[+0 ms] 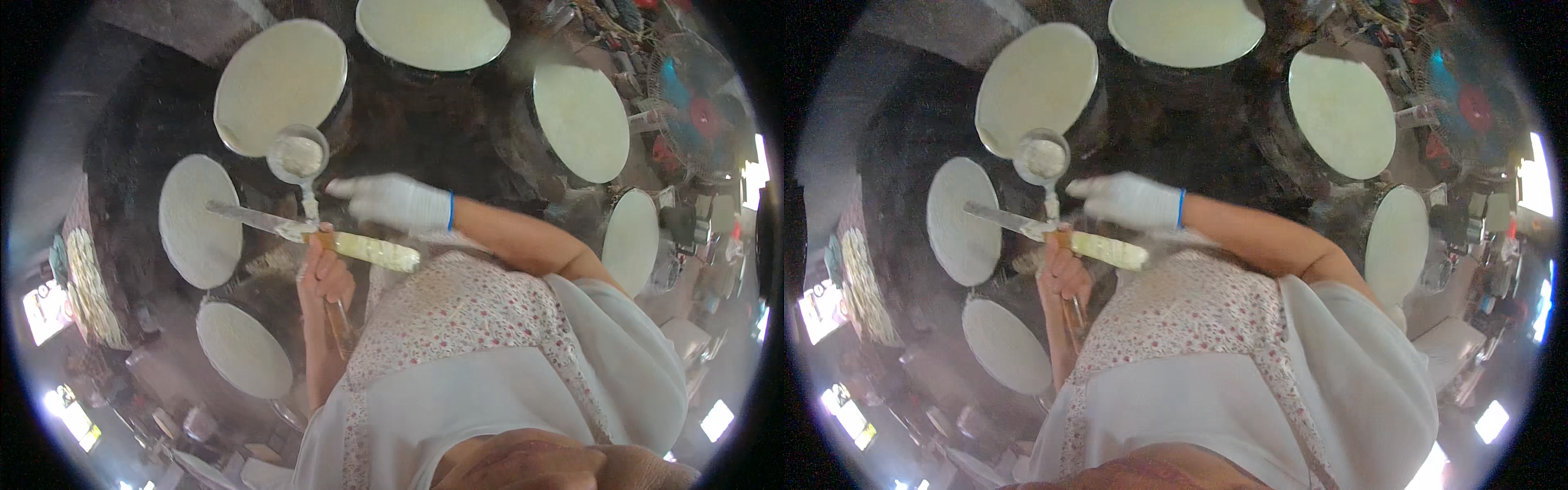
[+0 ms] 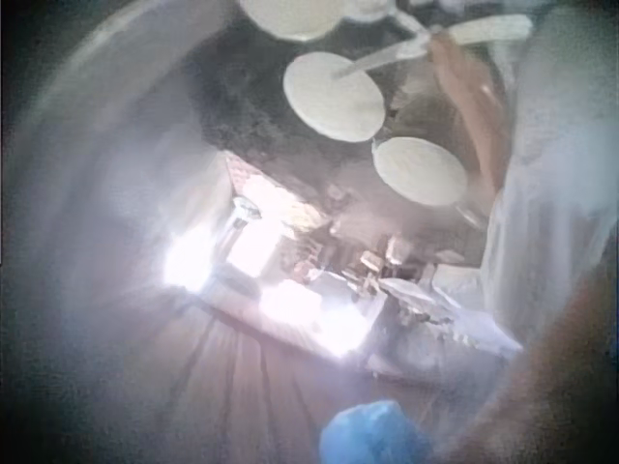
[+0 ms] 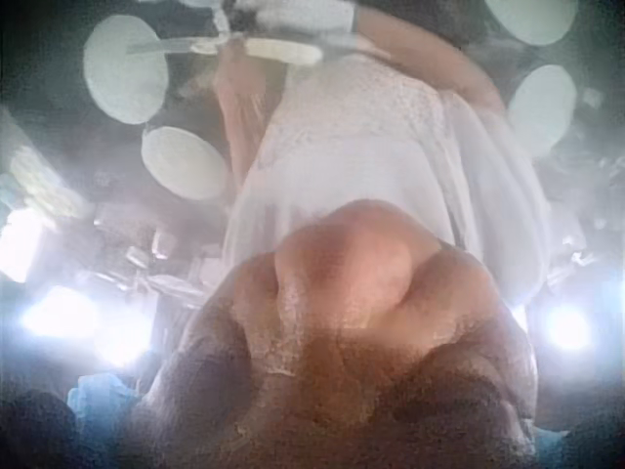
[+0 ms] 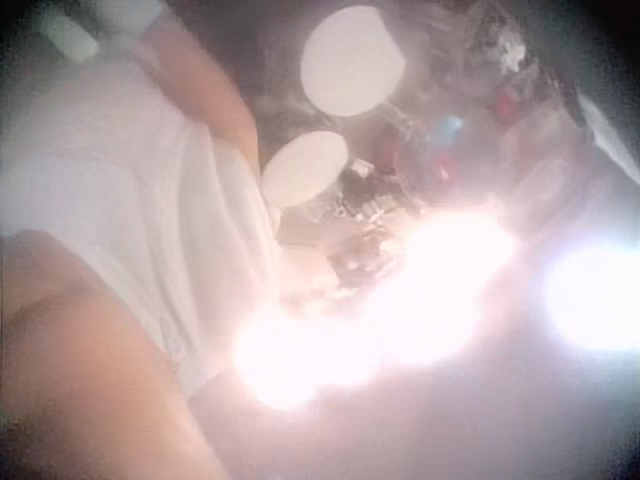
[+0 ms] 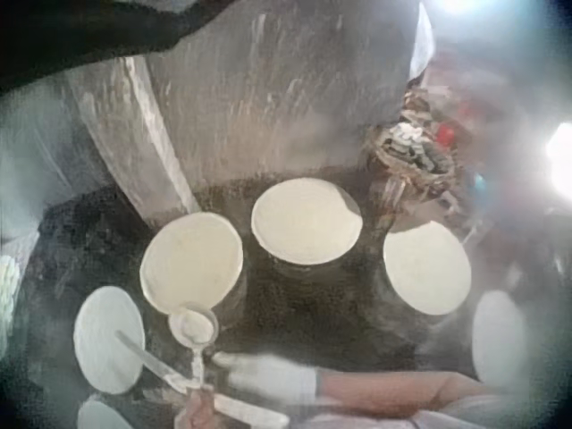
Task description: The person ladles batter onto multiple hot griddles, spreads it into thin circles, and flips the crepes as they cook. The person uses a ladle and a wooden spatula to manage several crepes at once on a large cooking surface.
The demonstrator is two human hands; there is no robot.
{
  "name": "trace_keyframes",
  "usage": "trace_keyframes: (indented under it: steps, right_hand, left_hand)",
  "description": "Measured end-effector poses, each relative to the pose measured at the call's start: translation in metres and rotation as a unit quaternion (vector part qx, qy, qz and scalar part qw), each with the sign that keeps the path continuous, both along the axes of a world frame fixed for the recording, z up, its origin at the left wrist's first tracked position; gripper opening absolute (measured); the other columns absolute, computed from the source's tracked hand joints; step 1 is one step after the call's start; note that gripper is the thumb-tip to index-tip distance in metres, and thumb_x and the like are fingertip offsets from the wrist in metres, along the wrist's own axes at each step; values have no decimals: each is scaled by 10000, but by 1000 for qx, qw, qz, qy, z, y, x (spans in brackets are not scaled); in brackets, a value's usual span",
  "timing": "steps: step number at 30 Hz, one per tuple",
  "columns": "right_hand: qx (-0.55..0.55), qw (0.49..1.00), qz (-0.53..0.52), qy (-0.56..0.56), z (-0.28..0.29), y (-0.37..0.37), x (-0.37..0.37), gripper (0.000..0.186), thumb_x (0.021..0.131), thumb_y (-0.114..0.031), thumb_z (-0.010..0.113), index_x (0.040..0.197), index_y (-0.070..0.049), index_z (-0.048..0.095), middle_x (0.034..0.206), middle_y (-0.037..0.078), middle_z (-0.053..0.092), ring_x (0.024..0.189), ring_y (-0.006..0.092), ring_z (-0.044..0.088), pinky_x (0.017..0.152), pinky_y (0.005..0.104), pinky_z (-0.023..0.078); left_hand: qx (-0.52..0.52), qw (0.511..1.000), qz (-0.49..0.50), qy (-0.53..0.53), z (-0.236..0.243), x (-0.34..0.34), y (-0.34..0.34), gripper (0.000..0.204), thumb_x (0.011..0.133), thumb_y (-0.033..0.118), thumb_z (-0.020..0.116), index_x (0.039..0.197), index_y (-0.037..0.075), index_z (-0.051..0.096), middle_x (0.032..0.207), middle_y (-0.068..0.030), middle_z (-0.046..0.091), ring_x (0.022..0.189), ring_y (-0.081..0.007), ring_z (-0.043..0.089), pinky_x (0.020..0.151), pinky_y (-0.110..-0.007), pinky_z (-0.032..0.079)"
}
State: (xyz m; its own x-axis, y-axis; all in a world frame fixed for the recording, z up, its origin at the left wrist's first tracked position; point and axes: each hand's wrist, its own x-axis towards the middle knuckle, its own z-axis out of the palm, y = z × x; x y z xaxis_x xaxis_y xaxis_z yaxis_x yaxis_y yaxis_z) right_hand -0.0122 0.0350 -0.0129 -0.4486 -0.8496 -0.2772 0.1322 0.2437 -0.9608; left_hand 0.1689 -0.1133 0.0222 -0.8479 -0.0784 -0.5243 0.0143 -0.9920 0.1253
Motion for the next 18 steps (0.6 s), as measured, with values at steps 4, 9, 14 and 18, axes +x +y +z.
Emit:
trace_keyframes:
  steps: [4,9,14,18]
  right_hand:
    - [204,923,-168,-278,-143,43,-113,350,1006,-338,626,1233,-74,666,809,91,653,513,191,539,454,358,445]
    - [342,859,-307,-224,-265,76,-211,255,1077,-285,582,1225,-80,614,700,102,605,482,226,503,455,407,427]
    - [235,768,-449,-391,-370,62,-266,283,1053,-356,620,1000,-78,634,750,95,662,617,228,614,584,409,563]
    - [162,760,-482,-404,-476,69,-298,335,1073,-420,547,964,-119,647,754,71,656,660,224,634,669,445,585]
  left_hand:
    - [46,994,96,24,2,2,11,380,1166,335,335,1394,51,445,676,5,442,427,-85,419,366,-238,396]
    - [85,976,200,28,16,1,36,398,1167,332,320,1407,24,398,641,3,430,411,-83,435,334,-237,384]
    - [111,952,284,7,27,-4,68,405,1161,350,342,1418,44,402,608,13,421,393,-76,435,313,-232,376]
    - [106,948,301,-12,35,1,84,407,1150,374,375,1430,80,409,590,19,418,378,-66,431,292,-228,366]
